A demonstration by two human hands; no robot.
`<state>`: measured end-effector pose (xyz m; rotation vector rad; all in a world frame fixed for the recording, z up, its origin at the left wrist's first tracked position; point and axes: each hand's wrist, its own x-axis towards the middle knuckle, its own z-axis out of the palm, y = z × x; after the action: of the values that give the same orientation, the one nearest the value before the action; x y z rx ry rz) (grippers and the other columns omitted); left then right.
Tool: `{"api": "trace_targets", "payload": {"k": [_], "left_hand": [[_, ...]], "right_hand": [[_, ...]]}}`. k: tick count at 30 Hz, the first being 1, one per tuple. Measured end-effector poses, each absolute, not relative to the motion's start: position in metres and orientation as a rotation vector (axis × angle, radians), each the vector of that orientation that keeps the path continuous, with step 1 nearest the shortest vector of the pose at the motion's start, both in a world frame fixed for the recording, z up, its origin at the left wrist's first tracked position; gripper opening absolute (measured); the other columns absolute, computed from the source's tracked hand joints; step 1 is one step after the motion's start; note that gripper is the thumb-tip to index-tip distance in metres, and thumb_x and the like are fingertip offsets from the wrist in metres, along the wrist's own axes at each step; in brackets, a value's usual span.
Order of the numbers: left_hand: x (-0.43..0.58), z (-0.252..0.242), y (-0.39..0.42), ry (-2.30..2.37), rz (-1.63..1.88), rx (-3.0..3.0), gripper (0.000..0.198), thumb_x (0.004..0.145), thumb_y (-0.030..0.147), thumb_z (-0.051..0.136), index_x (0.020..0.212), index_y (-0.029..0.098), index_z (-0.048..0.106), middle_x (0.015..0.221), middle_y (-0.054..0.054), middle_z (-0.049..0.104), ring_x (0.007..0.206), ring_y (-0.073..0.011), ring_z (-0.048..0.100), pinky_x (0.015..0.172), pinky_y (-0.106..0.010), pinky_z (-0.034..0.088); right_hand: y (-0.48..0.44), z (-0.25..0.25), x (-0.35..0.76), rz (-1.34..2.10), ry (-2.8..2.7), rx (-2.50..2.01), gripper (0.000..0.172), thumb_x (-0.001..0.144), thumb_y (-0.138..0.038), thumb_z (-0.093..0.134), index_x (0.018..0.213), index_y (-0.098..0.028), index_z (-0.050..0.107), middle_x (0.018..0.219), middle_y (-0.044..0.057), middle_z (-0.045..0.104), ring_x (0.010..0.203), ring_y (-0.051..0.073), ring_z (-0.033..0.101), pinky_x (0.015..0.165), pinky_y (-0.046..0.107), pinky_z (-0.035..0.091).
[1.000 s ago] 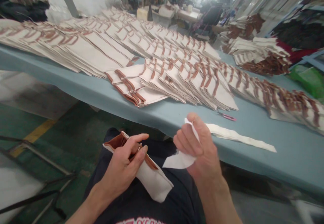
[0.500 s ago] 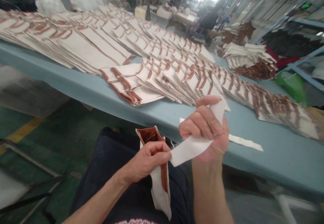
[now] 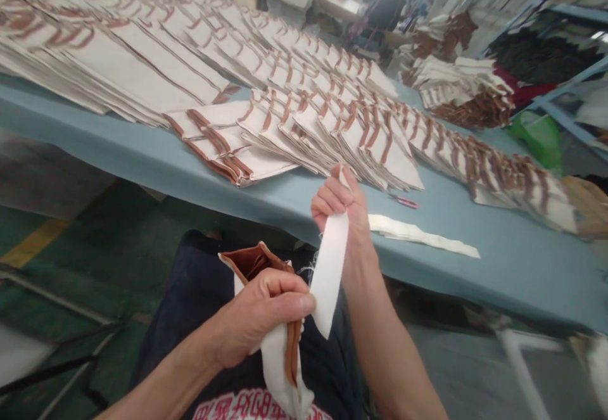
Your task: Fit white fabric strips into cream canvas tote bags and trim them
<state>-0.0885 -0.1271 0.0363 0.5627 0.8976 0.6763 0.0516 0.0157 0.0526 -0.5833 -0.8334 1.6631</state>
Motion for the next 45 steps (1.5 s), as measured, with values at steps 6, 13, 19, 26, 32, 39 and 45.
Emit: {"api": "trace_targets", "payload": {"k": [6,13,19,26,32,39,45], "left_hand": [[-0.084,0.041,-0.138,0.918,0.760,0.302,0.047,0.055,0.054,0.093,0.063,0.013,0.071,0.054,-0.002,0.067,0.045,-0.0099,0.055,0.046,-0.018,0.041],[-0.098,0.053,-0.143,1.031,0.875,0.127,0.056,0.043,0.055,0.100,0.066,0.015,0.070,0.053,0.002,0.065,0.047,-0.0098,0.055,0.048,-0.019,0.046],[-0.100,0.051,-0.142,0.981,0.901,0.128,0.048,0.050,0.051,0.096,0.066,0.015,0.067,0.057,0.002,0.062,0.050,-0.0094,0.052,0.049,-0.020,0.042],[-0.105,0.054,-0.143,1.005,0.925,0.125,0.049,0.045,0.049,0.098,0.066,0.015,0.069,0.058,0.001,0.063,0.053,-0.0112,0.054,0.053,-0.022,0.045],[-0.107,0.051,-0.143,1.014,0.934,0.164,0.055,0.045,0.055,0.099,0.066,0.014,0.068,0.058,0.003,0.060,0.053,-0.0103,0.052,0.054,-0.021,0.044],[-0.112,0.041,-0.153,1.291,1.030,0.697,0.066,0.088,0.080,0.057,0.101,0.017,0.073,0.070,-0.001,0.066,0.062,-0.0154,0.055,0.056,-0.024,0.041],[-0.139,0.016,-0.165,1.641,1.142,0.972,0.055,0.102,0.070,0.038,0.089,0.022,0.061,0.070,0.001,0.057,0.060,-0.0170,0.048,0.055,-0.027,0.037]], "right_hand": [[0.021,0.031,0.046,1.332,-1.148,-1.080,0.034,0.086,-0.057,0.069,0.091,-0.024,0.061,0.054,-0.012,0.042,0.046,0.010,0.040,0.046,0.023,0.036],[-0.046,0.037,0.088,0.553,-1.685,-1.110,0.026,0.089,-0.020,0.067,0.115,-0.022,0.068,0.117,0.010,0.073,0.108,0.025,0.066,0.094,0.044,0.053],[-0.095,0.049,0.081,0.654,-2.073,-0.670,0.045,0.084,-0.011,0.063,0.126,-0.028,0.061,0.128,0.012,0.071,0.120,0.029,0.067,0.103,0.053,0.053],[-0.091,0.042,0.066,0.933,-1.957,-0.574,0.031,0.090,-0.020,0.064,0.119,-0.030,0.068,0.119,0.010,0.076,0.111,0.030,0.070,0.100,0.052,0.053],[-0.097,0.034,0.056,1.039,-1.840,-0.576,0.020,0.094,-0.018,0.068,0.109,-0.030,0.073,0.114,0.008,0.076,0.106,0.027,0.070,0.098,0.048,0.053],[-0.100,0.038,0.045,1.182,-1.366,-0.826,0.018,0.104,-0.031,0.062,0.089,-0.024,0.067,0.084,0.003,0.072,0.078,0.018,0.067,0.075,0.032,0.054],[-0.099,-0.009,0.045,1.644,-1.190,-1.156,0.038,0.090,-0.054,0.078,0.084,-0.020,0.063,0.061,-0.005,0.058,0.053,0.008,0.046,0.051,0.020,0.036]]}}
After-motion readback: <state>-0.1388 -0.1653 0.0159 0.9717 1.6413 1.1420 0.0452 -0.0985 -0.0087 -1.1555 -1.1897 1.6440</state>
